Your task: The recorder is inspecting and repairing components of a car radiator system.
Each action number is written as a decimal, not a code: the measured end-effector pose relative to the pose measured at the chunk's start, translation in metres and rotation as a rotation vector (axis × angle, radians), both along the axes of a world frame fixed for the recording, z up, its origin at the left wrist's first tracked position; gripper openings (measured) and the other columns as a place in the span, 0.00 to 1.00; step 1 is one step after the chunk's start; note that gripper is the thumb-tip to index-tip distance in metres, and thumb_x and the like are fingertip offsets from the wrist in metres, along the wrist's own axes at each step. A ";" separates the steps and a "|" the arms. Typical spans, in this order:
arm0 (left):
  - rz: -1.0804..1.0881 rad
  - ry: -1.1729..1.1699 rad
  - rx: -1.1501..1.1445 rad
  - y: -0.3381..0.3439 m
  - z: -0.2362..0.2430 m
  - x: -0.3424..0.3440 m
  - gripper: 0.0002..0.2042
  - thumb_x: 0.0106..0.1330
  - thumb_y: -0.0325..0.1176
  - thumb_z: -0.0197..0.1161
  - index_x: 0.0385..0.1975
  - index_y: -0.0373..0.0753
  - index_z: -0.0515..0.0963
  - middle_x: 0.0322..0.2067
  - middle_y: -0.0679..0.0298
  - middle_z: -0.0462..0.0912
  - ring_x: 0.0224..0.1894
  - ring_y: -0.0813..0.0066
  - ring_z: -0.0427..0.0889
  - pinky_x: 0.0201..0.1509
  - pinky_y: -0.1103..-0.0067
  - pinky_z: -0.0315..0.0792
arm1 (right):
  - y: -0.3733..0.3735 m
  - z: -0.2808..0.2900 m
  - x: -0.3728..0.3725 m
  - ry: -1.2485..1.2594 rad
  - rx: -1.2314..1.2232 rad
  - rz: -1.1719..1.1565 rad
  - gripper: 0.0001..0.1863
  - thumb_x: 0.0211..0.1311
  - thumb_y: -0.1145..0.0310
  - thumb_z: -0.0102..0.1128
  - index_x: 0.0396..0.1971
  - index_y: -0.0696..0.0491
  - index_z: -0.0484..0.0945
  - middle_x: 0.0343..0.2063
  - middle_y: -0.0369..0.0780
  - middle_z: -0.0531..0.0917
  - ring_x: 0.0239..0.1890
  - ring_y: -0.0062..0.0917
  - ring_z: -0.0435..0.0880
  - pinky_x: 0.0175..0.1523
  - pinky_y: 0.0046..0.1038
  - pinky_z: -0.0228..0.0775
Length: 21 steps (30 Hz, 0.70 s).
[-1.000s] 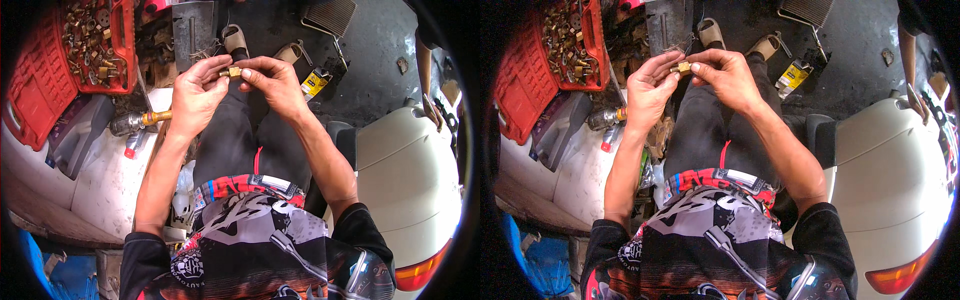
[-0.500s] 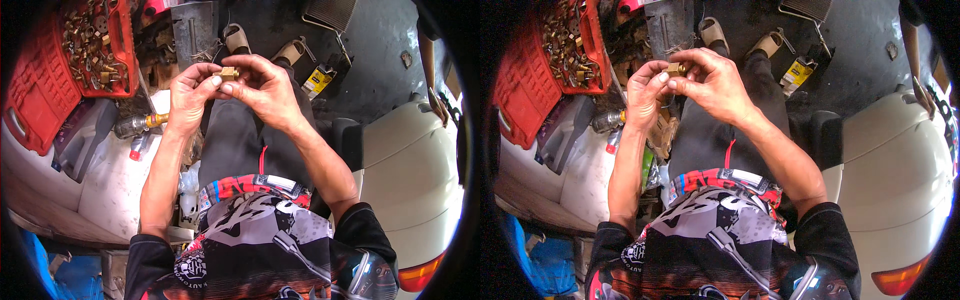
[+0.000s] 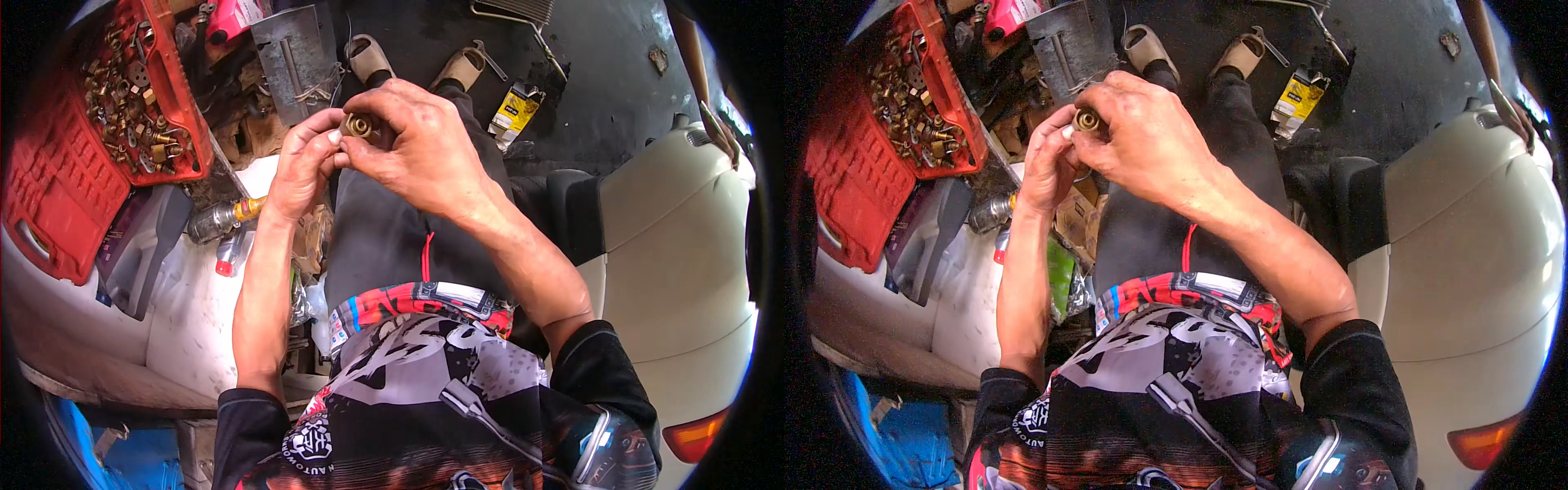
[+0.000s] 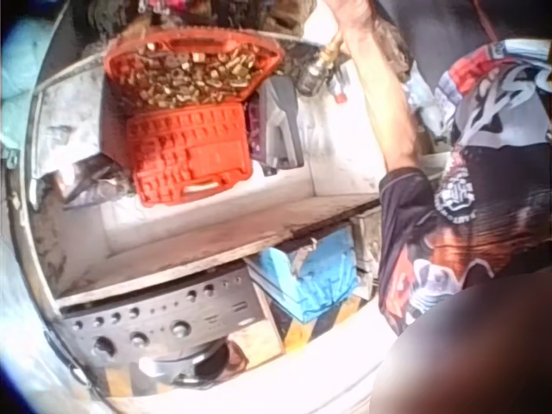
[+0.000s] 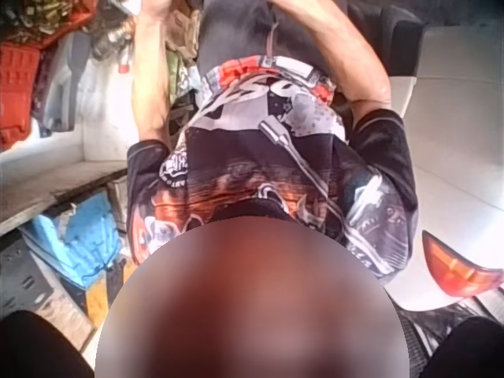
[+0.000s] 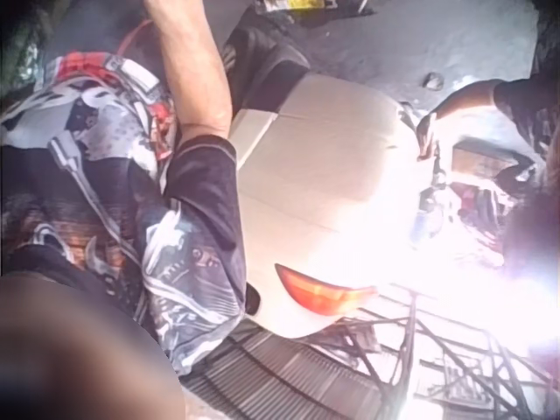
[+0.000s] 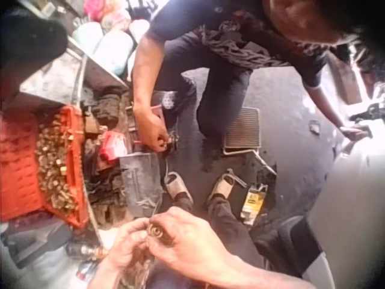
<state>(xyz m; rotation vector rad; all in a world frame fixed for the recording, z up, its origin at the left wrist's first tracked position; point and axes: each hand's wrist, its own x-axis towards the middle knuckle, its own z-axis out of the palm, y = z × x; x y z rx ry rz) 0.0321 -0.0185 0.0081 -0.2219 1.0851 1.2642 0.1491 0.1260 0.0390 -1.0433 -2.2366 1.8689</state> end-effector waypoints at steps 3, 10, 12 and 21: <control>-0.125 0.023 -0.005 0.006 -0.003 0.002 0.15 0.69 0.36 0.54 0.48 0.31 0.72 0.40 0.61 0.80 0.41 0.73 0.82 0.43 0.74 0.79 | 0.007 0.000 0.009 -0.034 0.013 -0.012 0.15 0.49 0.65 0.62 0.35 0.59 0.80 0.29 0.47 0.79 0.35 0.42 0.81 0.43 0.36 0.74; -0.220 -0.113 0.010 0.018 -0.010 0.008 0.20 0.68 0.43 0.53 0.48 0.31 0.71 0.38 0.57 0.80 0.34 0.68 0.81 0.36 0.72 0.80 | 0.013 0.000 0.023 -0.038 -0.097 -0.101 0.16 0.46 0.65 0.62 0.34 0.60 0.81 0.30 0.49 0.80 0.35 0.42 0.82 0.42 0.36 0.75; -0.227 -0.174 0.039 0.022 -0.012 0.013 0.20 0.67 0.43 0.53 0.48 0.31 0.71 0.38 0.57 0.80 0.34 0.68 0.81 0.36 0.72 0.80 | 0.017 0.002 0.030 -0.076 -0.180 -0.140 0.16 0.46 0.66 0.63 0.34 0.61 0.81 0.29 0.48 0.80 0.33 0.40 0.82 0.40 0.35 0.75; -0.220 -0.322 0.043 0.048 -0.023 0.042 0.19 0.67 0.45 0.54 0.50 0.37 0.71 0.41 0.58 0.79 0.43 0.65 0.81 0.40 0.71 0.81 | 0.009 -0.030 0.082 -0.024 -0.492 -0.517 0.27 0.49 0.64 0.73 0.49 0.59 0.77 0.38 0.38 0.77 0.34 0.18 0.75 0.37 0.22 0.70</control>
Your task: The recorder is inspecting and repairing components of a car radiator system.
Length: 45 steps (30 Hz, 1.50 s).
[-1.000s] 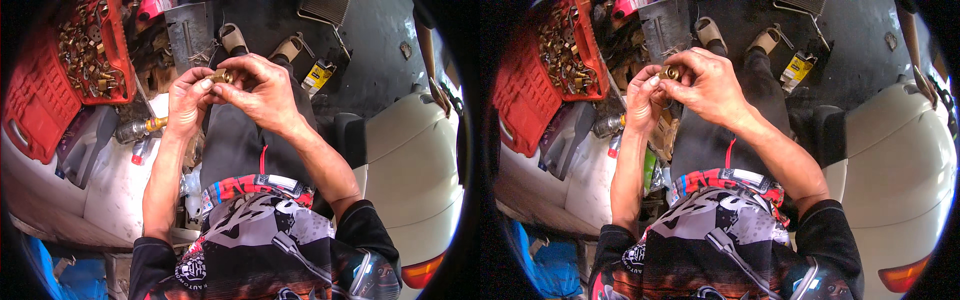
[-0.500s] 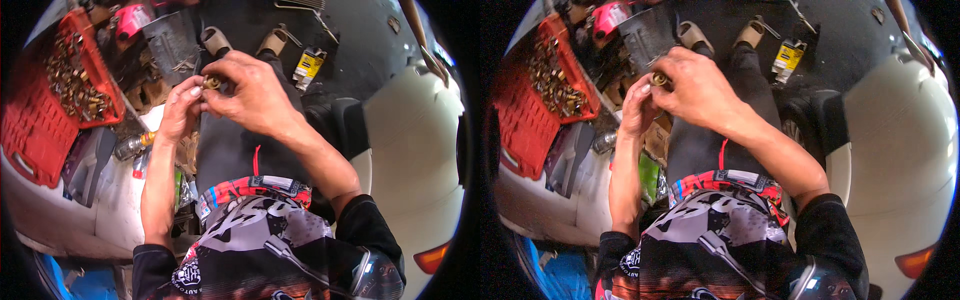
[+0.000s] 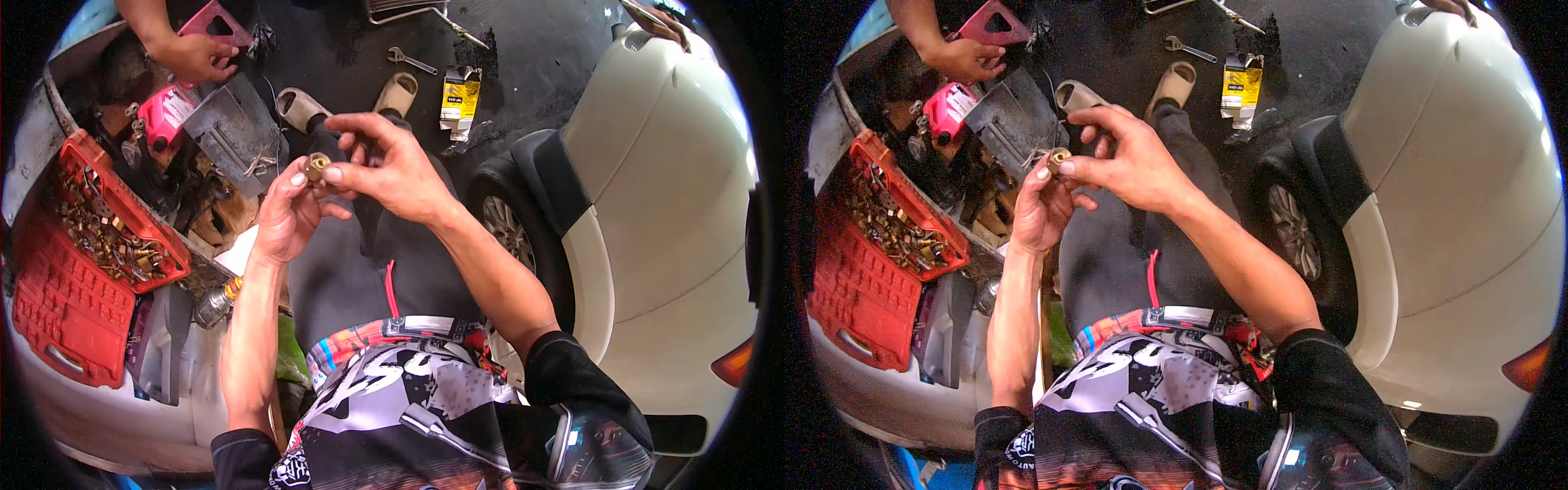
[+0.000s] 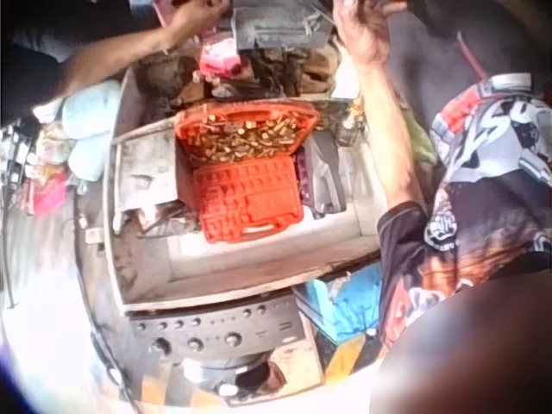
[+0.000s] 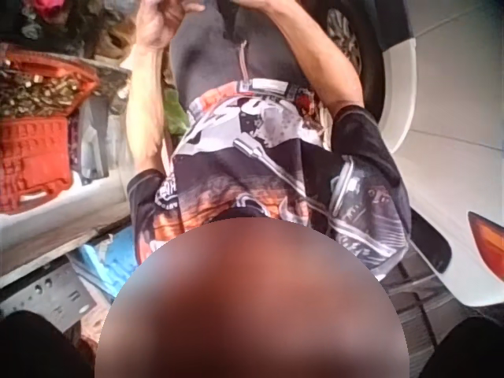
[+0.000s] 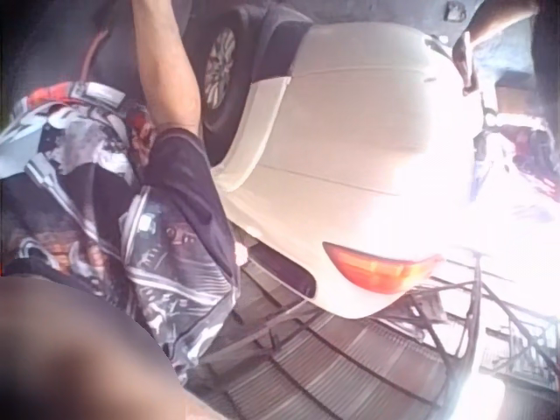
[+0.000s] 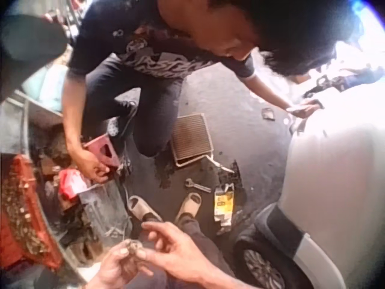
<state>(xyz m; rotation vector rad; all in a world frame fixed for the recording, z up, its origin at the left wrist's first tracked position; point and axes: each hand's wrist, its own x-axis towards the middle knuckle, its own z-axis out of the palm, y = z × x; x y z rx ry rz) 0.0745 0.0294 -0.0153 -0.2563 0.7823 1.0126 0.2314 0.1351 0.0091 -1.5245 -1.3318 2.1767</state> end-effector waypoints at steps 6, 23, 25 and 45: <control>-0.008 -0.072 0.042 0.037 -0.013 0.041 0.17 0.68 0.42 0.53 0.50 0.37 0.71 0.44 0.63 0.77 0.44 0.74 0.79 0.42 0.72 0.80 | -0.013 -0.008 0.031 0.080 0.006 -0.287 0.17 0.55 0.71 0.69 0.45 0.57 0.80 0.46 0.37 0.76 0.43 0.19 0.78 0.41 0.20 0.74; -0.546 0.393 0.239 0.139 -0.131 0.184 0.17 0.70 0.41 0.52 0.47 0.35 0.78 0.40 0.63 0.82 0.39 0.77 0.81 0.38 0.78 0.77 | 0.046 -0.133 0.196 0.047 -0.013 -0.447 0.18 0.62 0.69 0.64 0.48 0.60 0.75 0.41 0.37 0.81 0.43 0.18 0.77 0.49 0.22 0.70; -0.976 0.898 0.340 0.163 -0.145 0.188 0.16 0.66 0.41 0.57 0.42 0.33 0.78 0.36 0.60 0.83 0.33 0.76 0.81 0.36 0.79 0.75 | 0.054 -0.156 0.210 0.036 0.037 -0.448 0.17 0.62 0.69 0.64 0.47 0.60 0.75 0.38 0.36 0.82 0.41 0.18 0.78 0.48 0.22 0.71; -0.791 1.110 1.873 0.356 -0.381 0.224 0.26 0.49 0.35 0.65 0.51 0.38 0.73 0.47 0.54 0.76 0.51 0.55 0.75 0.57 0.66 0.69 | 0.139 -0.327 0.273 -0.584 0.375 -0.240 0.13 0.63 0.68 0.60 0.45 0.56 0.80 0.33 0.37 0.84 0.36 0.18 0.80 0.45 0.24 0.72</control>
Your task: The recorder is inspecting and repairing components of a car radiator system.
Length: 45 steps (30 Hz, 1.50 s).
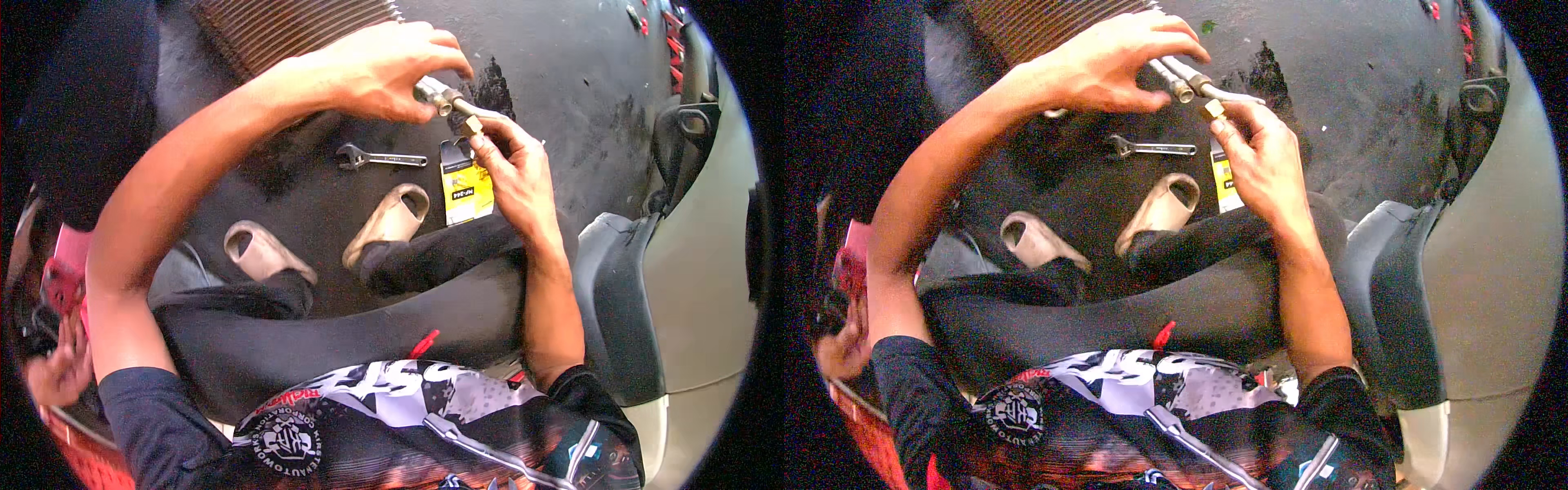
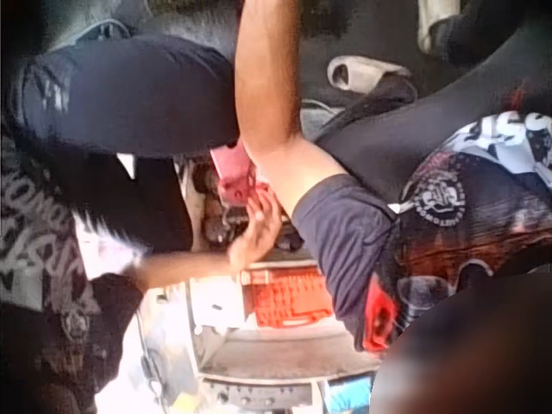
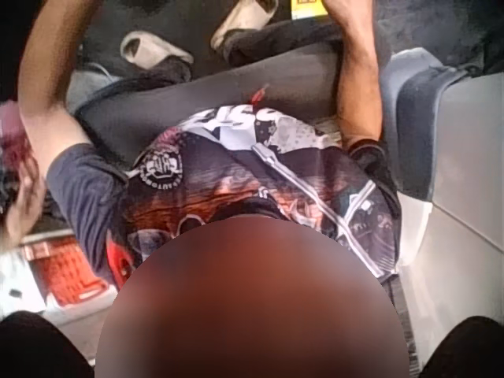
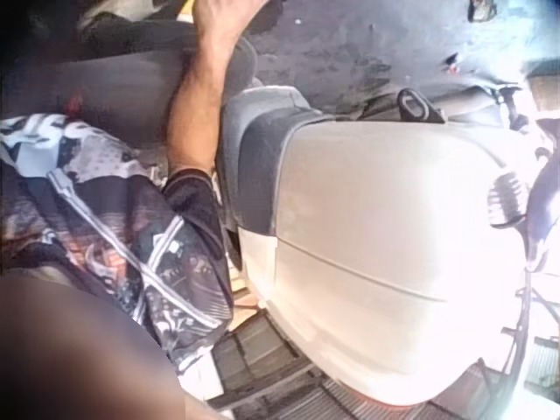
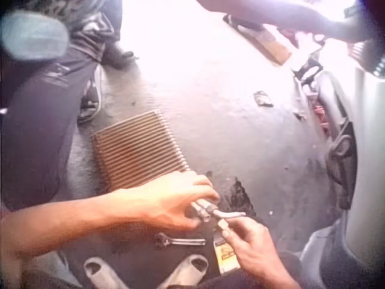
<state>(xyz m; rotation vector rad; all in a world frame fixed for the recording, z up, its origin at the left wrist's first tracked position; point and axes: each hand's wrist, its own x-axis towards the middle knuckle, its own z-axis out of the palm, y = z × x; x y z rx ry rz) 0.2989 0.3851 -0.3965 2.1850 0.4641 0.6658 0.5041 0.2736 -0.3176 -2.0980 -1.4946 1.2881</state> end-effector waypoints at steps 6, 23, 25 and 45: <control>-0.047 0.000 -0.048 -0.021 -0.022 0.018 0.26 0.49 0.35 0.69 0.51 0.38 0.73 0.43 0.55 0.77 0.47 0.55 0.77 0.51 0.65 0.73 | -0.004 0.012 -0.011 -0.202 0.205 0.106 0.13 0.59 0.70 0.63 0.45 0.53 0.81 0.34 0.41 0.85 0.36 0.24 0.84 0.44 0.27 0.74; -0.001 -0.100 -0.176 -0.019 -0.061 0.018 0.17 0.57 0.39 0.60 0.44 0.38 0.78 0.37 0.50 0.83 0.43 0.54 0.82 0.49 0.64 0.74 | 0.005 0.012 -0.051 -0.724 0.265 0.417 0.13 0.60 0.66 0.63 0.41 0.57 0.81 0.34 0.45 0.85 0.37 0.31 0.85 0.44 0.28 0.74; -0.015 -0.119 -0.181 -0.019 -0.060 0.016 0.16 0.57 0.38 0.59 0.43 0.38 0.78 0.37 0.51 0.83 0.43 0.53 0.82 0.48 0.64 0.74 | 0.008 0.015 -0.056 -0.765 0.212 0.350 0.13 0.60 0.66 0.64 0.41 0.57 0.81 0.34 0.45 0.84 0.37 0.31 0.85 0.45 0.29 0.74; 0.022 -0.112 -0.121 -0.025 -0.060 0.012 0.14 0.56 0.38 0.62 0.41 0.40 0.78 0.32 0.52 0.82 0.41 0.52 0.82 0.45 0.62 0.75 | 0.005 -0.006 -0.051 -0.676 0.249 0.185 0.15 0.62 0.62 0.61 0.40 0.58 0.81 0.34 0.46 0.85 0.36 0.34 0.86 0.43 0.31 0.75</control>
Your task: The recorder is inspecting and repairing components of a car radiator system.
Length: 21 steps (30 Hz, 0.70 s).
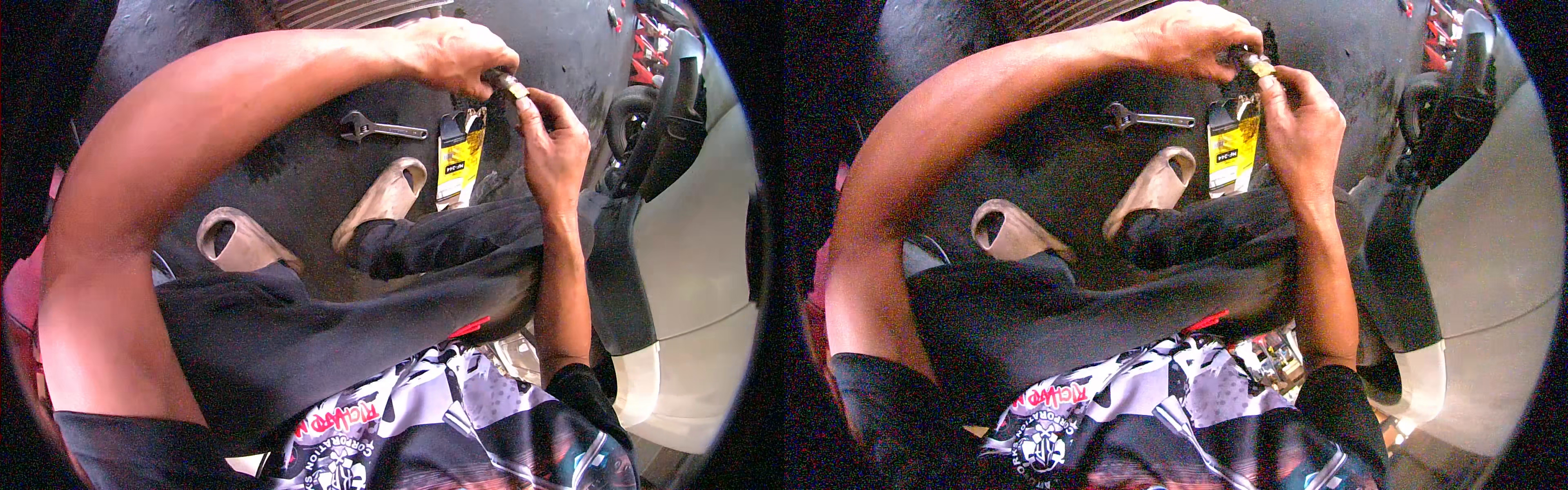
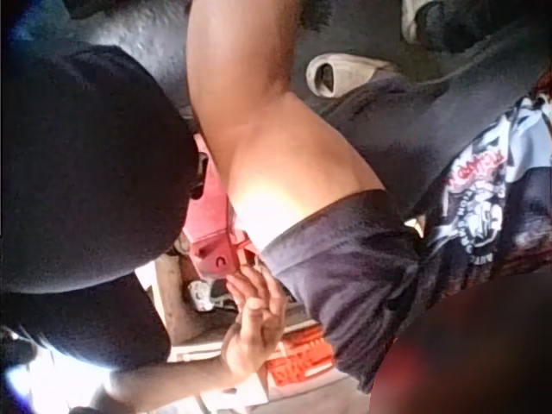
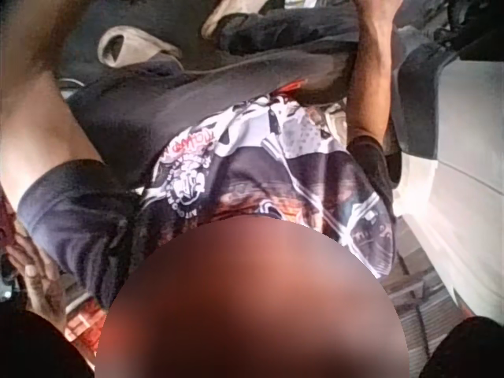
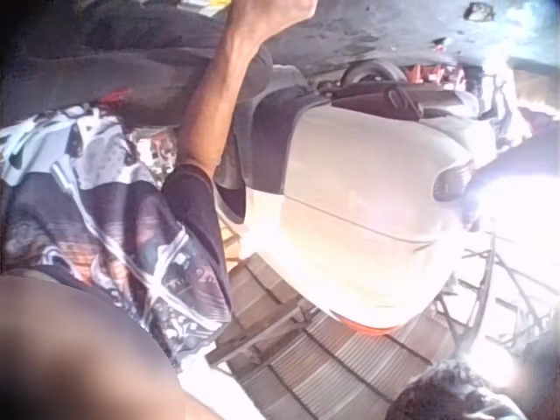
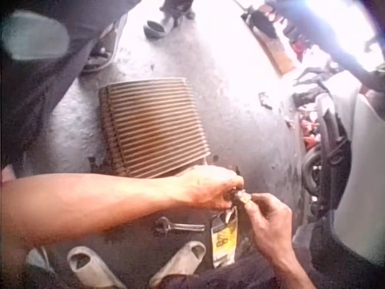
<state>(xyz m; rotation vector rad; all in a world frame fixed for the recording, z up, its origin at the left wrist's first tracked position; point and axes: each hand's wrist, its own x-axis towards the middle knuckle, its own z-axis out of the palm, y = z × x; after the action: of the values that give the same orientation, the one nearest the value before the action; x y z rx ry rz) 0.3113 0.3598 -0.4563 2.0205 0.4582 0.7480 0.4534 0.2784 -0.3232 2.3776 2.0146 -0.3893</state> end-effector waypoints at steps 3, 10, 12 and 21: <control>0.034 -0.064 -0.017 0.000 -0.001 -0.001 0.14 0.56 0.38 0.62 0.40 0.40 0.78 0.32 0.52 0.82 0.40 0.52 0.82 0.44 0.62 0.75 | 0.000 -0.003 0.002 0.042 0.029 -0.006 0.15 0.62 0.62 0.61 0.39 0.58 0.81 0.33 0.46 0.85 0.36 0.34 0.86 0.43 0.31 0.75; 0.001 -0.029 -0.026 0.003 -0.005 0.003 0.14 0.56 0.39 0.61 0.40 0.41 0.78 0.31 0.51 0.82 0.38 0.52 0.83 0.44 0.62 0.75 | -0.001 -0.004 -0.003 -0.011 0.043 0.069 0.15 0.58 0.62 0.65 0.39 0.58 0.81 0.32 0.45 0.85 0.33 0.30 0.85 0.41 0.29 0.75; 0.015 -0.029 -0.005 0.003 -0.006 0.005 0.15 0.57 0.39 0.61 0.42 0.42 0.78 0.32 0.51 0.82 0.39 0.52 0.82 0.44 0.62 0.75 | 0.001 -0.006 0.000 0.008 0.021 0.020 0.15 0.57 0.63 0.66 0.39 0.58 0.81 0.32 0.44 0.85 0.32 0.28 0.85 0.41 0.28 0.75; 0.082 -0.218 0.089 -0.008 -0.001 0.011 0.20 0.53 0.39 0.68 0.44 0.39 0.76 0.35 0.53 0.82 0.41 0.52 0.82 0.46 0.63 0.76 | -0.002 -0.004 0.005 0.066 0.044 0.057 0.15 0.57 0.63 0.65 0.39 0.58 0.81 0.32 0.44 0.85 0.31 0.27 0.84 0.40 0.29 0.75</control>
<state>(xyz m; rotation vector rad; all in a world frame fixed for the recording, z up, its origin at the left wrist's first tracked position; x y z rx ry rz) 0.3221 0.3520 -0.4578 1.9830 0.3881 1.0431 0.4580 0.2761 -0.3275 2.3567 2.1351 -0.4319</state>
